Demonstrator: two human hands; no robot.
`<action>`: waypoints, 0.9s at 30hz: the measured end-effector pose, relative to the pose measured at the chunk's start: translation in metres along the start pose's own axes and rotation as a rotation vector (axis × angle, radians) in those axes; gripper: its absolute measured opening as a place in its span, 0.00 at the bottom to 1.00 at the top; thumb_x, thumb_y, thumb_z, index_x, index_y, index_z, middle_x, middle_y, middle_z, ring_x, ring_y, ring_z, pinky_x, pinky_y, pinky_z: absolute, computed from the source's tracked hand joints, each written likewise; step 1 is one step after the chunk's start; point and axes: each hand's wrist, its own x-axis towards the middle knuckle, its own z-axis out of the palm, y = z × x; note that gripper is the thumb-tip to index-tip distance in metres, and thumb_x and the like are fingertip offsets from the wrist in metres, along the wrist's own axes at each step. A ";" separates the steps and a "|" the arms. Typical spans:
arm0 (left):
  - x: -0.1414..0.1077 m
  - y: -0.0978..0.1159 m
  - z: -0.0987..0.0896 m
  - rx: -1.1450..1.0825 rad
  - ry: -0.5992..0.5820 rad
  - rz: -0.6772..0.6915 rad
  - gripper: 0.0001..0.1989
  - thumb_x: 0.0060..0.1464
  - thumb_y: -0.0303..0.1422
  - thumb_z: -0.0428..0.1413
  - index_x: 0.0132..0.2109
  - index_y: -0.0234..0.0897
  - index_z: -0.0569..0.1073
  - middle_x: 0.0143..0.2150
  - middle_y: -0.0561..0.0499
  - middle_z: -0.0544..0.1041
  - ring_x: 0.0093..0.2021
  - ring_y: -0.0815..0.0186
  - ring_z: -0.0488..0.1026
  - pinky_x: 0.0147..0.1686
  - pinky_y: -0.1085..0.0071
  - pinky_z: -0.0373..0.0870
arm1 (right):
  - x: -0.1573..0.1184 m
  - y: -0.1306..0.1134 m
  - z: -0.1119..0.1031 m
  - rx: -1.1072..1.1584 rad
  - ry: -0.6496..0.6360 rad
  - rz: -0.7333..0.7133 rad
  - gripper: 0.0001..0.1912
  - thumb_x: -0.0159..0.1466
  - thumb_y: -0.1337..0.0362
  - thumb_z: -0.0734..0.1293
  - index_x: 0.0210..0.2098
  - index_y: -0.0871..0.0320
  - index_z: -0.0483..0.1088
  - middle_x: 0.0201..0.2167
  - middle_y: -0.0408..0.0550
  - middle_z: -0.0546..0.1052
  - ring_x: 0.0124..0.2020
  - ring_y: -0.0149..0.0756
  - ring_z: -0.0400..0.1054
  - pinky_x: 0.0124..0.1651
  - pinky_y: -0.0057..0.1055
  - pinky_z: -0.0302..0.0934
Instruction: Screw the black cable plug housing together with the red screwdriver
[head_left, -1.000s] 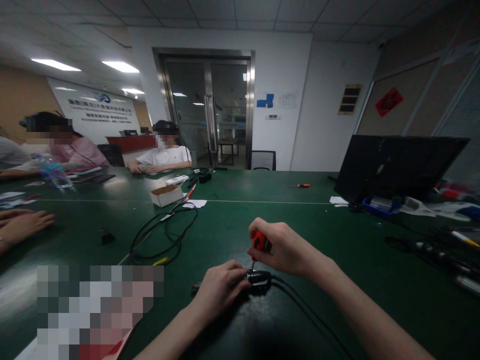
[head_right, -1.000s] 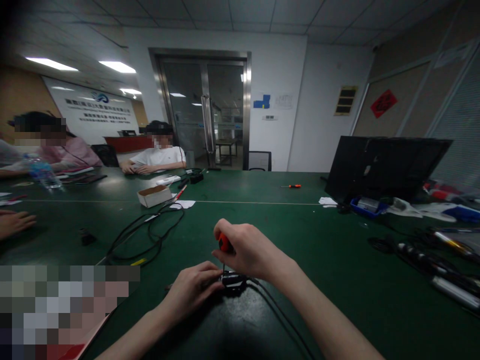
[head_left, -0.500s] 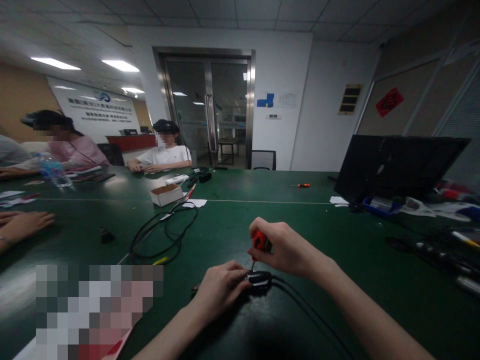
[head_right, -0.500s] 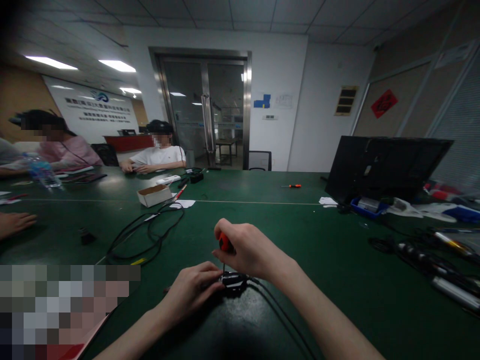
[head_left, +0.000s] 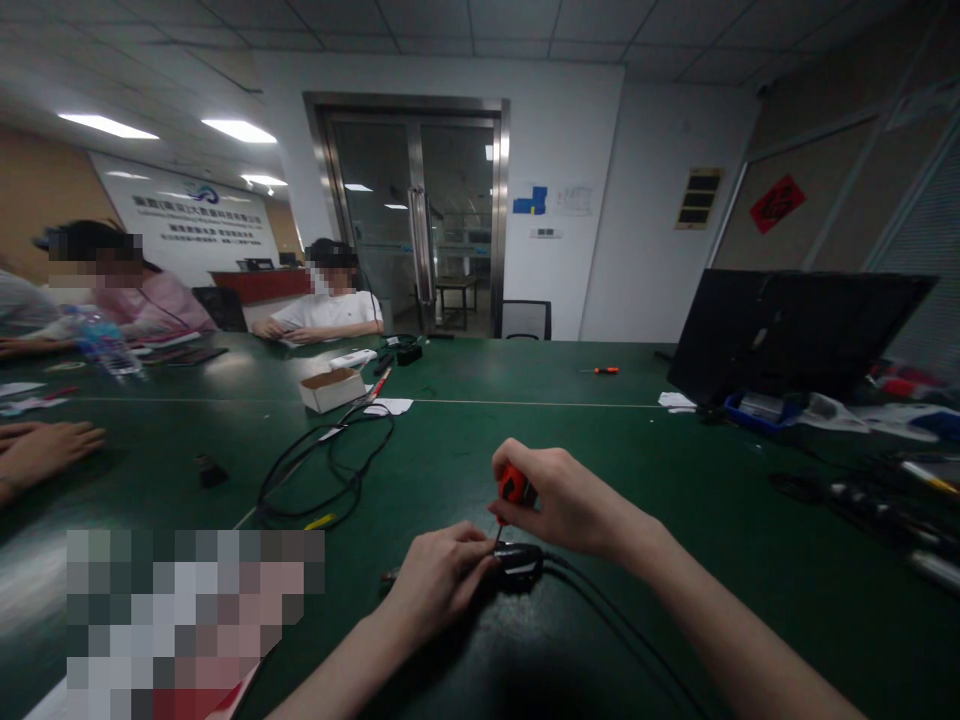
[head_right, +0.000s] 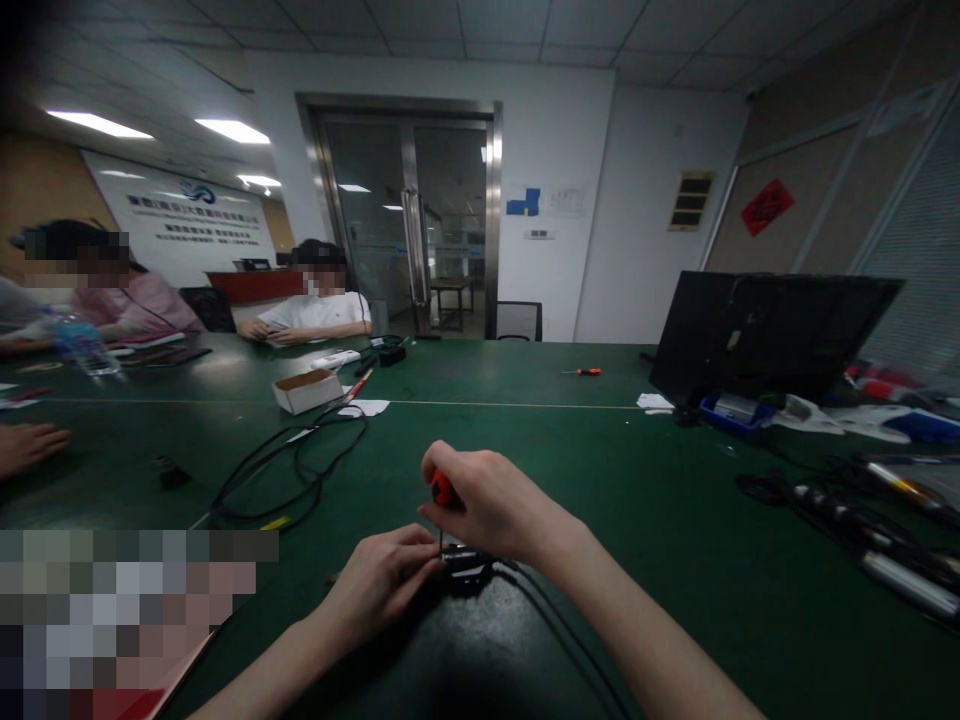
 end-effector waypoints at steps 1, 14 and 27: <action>0.000 0.001 -0.001 0.001 0.000 -0.001 0.17 0.67 0.35 0.46 0.45 0.41 0.80 0.42 0.48 0.79 0.39 0.61 0.76 0.39 0.72 0.70 | 0.000 0.000 0.000 -0.004 0.000 0.000 0.15 0.60 0.70 0.71 0.40 0.56 0.61 0.32 0.42 0.73 0.30 0.31 0.67 0.31 0.26 0.59; 0.000 0.004 -0.003 0.007 -0.012 0.003 0.18 0.67 0.35 0.45 0.42 0.40 0.80 0.42 0.48 0.78 0.39 0.62 0.76 0.38 0.72 0.69 | 0.003 0.002 0.006 -0.035 0.005 -0.018 0.14 0.60 0.69 0.71 0.41 0.56 0.62 0.31 0.43 0.73 0.29 0.32 0.67 0.32 0.27 0.58; 0.000 0.004 -0.002 0.035 0.000 0.024 0.16 0.66 0.33 0.47 0.36 0.39 0.78 0.42 0.47 0.78 0.38 0.62 0.76 0.37 0.72 0.68 | -0.001 -0.010 0.004 -0.142 -0.013 -0.089 0.12 0.61 0.70 0.67 0.43 0.58 0.64 0.36 0.46 0.74 0.31 0.32 0.67 0.32 0.27 0.56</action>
